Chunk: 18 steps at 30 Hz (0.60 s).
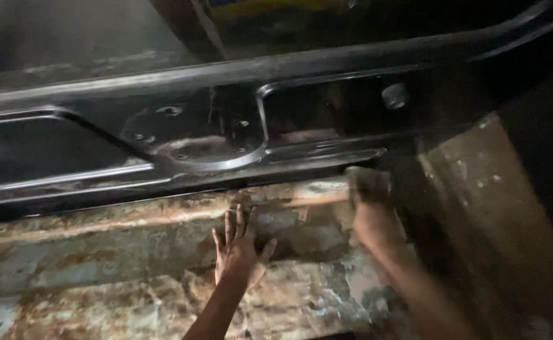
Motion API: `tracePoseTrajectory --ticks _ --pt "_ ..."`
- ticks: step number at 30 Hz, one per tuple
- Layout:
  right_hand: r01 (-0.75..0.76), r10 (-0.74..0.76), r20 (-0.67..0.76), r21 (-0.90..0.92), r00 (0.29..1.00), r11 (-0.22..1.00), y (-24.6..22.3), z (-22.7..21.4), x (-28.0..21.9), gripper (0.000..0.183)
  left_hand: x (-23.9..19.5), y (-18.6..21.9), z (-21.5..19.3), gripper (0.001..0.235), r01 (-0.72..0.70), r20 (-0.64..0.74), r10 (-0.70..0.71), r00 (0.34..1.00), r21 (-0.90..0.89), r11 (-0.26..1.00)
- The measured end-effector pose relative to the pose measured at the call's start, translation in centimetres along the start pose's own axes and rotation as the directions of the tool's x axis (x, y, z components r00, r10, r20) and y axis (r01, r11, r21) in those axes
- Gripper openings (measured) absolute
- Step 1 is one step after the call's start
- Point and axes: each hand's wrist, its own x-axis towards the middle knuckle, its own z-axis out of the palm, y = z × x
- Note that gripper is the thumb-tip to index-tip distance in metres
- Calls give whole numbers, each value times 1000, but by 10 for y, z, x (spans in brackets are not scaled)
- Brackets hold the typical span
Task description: The person uses a sanding block to sand a long, rusty metal beam resting on wooden supports. The hands move back and forth along the beam's surface, removing rust and old paint in a continuous motion.
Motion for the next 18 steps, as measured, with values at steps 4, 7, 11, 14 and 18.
tracePoseTrajectory --ticks 4,7,11,14,18 --pt "380 -439 -110 -344 892 859 -21 47 -16 60 5 7 -13 93 35 21 -36 999 23 999" --pt "10 -8 16 -146 1000 989 5 36 -11 48 10 7 -13 93 33 33 -33 999 21 999" --pt "-204 335 190 -495 923 844 52 1 -1 52 9 -4 0 89 0 32 0 999 7 1000" --pt "-326 474 256 -458 842 827 50 9 3 46 9 -6 1 91 -49 35 48 998 46 998" --pt "126 -118 48 -467 992 875 12 56 -17 41 8 -6 -1 85 -83 84 72 994 137 987"
